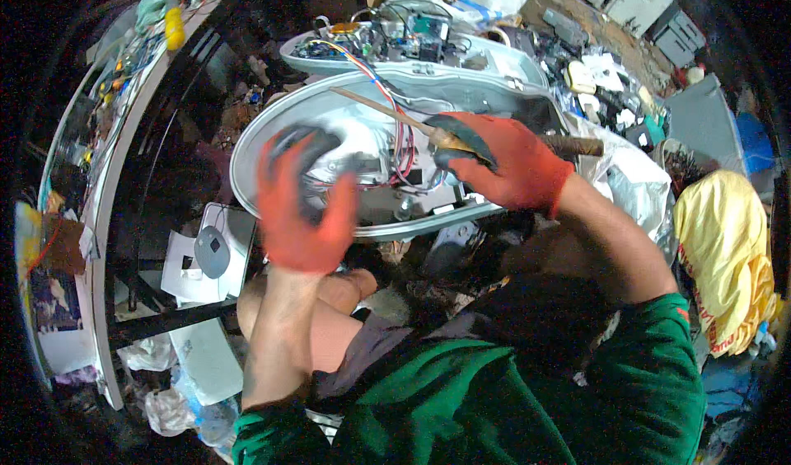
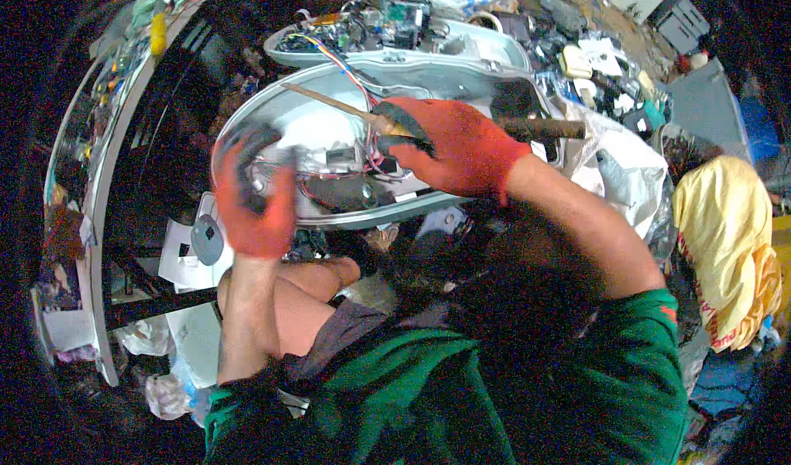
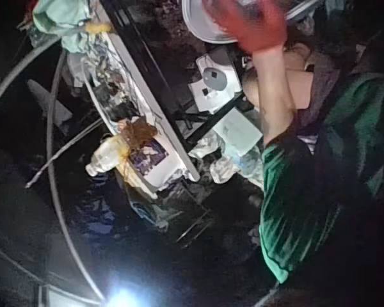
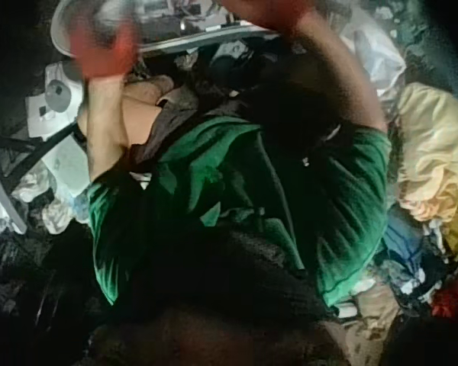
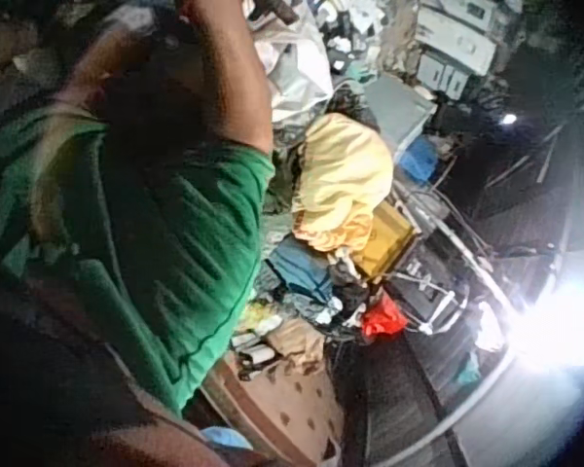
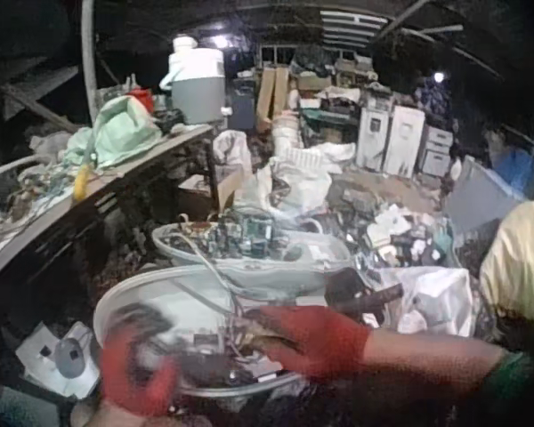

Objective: The person uses a hammer and a screwdriver to loosen components inside a large white light housing, cuts several wires with pliers, and removes a circuit board from the assembly.

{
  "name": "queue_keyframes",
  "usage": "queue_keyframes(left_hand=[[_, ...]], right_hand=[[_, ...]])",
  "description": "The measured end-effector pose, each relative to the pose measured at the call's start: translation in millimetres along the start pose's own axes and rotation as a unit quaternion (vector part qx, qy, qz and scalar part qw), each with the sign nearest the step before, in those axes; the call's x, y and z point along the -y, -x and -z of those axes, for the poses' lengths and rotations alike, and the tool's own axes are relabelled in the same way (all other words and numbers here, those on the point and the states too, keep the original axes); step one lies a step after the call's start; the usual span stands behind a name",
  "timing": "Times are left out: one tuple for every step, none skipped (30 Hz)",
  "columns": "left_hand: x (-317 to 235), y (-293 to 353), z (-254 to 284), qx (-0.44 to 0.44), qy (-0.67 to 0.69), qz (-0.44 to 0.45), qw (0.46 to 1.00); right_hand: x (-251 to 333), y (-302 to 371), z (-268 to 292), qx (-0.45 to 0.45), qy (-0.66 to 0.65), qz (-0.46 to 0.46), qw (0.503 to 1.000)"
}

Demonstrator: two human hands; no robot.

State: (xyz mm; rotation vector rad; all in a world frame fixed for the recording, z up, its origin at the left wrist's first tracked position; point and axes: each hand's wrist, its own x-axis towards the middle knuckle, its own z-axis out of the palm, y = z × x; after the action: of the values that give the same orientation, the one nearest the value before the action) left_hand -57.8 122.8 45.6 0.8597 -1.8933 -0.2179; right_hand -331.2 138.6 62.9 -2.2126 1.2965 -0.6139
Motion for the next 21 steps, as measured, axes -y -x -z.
queue_keyframes(left_hand=[[-3.9, 19.2, 14.5, -0.012, -0.029, 0.105, 0.994], [5.2, 31.6, 27.9, 0.163, 0.010, 0.134, 0.978], [11.0, 43.3, 45.0, 0.333, 0.030, 0.163, 0.928], [5.5, 53.5, 37.2, 0.476, 0.039, 0.214, 0.852], [1.9, 65.3, 27.8, 0.613, 0.029, 0.248, 0.750], [3.5, 111.6, -1.5, 0.664, -0.100, 0.267, 0.692], [17.8, 151.7, -28.7, 0.599, -0.088, 0.347, 0.716], [26.9, 182.8, -51.5, 0.530, -0.076, 0.423, 0.731], [31.5, 184.9, -75.7, 0.436, 0.075, 0.615, 0.653], [49.1, 210.4, -95.1, 0.293, 0.274, 0.688, 0.605], [49.1, 212.1, -113.8, 0.185, 0.389, 0.722, 0.542], [42.3, 201.4, -130.9, 0.076, 0.490, 0.739, 0.456], [31.5, 193.2, -145.2, 0.012, 0.518, 0.761, 0.390], [50.8, 219.9, -149.1, 0.004, 0.516, 0.745, 0.423], [70.7, 248.5, -150.2, -0.008, 0.514, 0.726, 0.457], [89.2, 275.9, -148.5, -0.023, 0.503, 0.708, 0.495], [87.3, 273.8, -156.9, -0.002, 0.519, 0.681, 0.516], [82.6, 265.3, -164.6, 0.023, 0.532, 0.653, 0.538], [77.9, 258.2, -166.4, 0.003, 0.548, 0.654, 0.521], [71.2, 246.9, -164.7, -0.016, 0.561, 0.656, 0.504], [66.7, 240.2, -160.2, -0.041, 0.573, 0.657, 0.489]], right_hand=[[3.0, 12.6, 1.8, 0.006, -0.016, -0.003, 1.000], [1.1, 27.9, 11.8, 0.012, -0.023, -0.005, 1.000], [-3.1, 35.4, 20.1, 0.018, -0.032, 0.002, 0.999], [-19.7, 49.1, 18.4, -0.020, -0.027, 0.032, 0.999], [-30.5, 55.1, 19.9, -0.040, -0.020, 0.034, 0.998], [-35.2, 53.3, 21.5, -0.057, -0.017, 0.047, 0.997], [-39.5, 52.3, 20.7, -0.076, -0.013, 0.054, 0.996], [-50.9, 46.4, 16.4, -0.095, 0.031, 0.079, 0.992], [-53.8, 39.7, 14.8, -0.065, 0.059, 0.044, 0.995], [-61.1, 33.0, 10.0, -0.045, 0.084, 0.032, 0.995], [-77.2, 30.6, 4.9, -0.030, 0.114, 0.011, 0.993], [-89.6, 29.2, 0.6, -0.060, 0.139, 0.021, 0.988], [-100.0, 32.7, -2.3, -0.039, 0.167, -0.006, 0.985], [-92.6, 21.6, -7.7, -0.015, 0.188, -0.016, 0.982], [-82.1, 9.8, -14.7, 0.012, 0.210, -0.025, 0.977], [-75.9, 0.2, -24.5, -0.008, 0.176, 0.061, 0.983], [-65.9, 1.7, -31.7, 0.009, 0.112, 0.053, 0.992], [-56.0, 3.7, -37.7, 0.035, 0.071, 0.059, 0.995], [-48.5, 4.4, -44.9, 0.061, 0.028, 0.066, 0.996], [-44.5, 6.1, -54.4, 0.082, 0.047, 0.075, 0.993], [-40.7, 5.2, -65.4, 0.102, 0.064, 0.089, 0.989]])
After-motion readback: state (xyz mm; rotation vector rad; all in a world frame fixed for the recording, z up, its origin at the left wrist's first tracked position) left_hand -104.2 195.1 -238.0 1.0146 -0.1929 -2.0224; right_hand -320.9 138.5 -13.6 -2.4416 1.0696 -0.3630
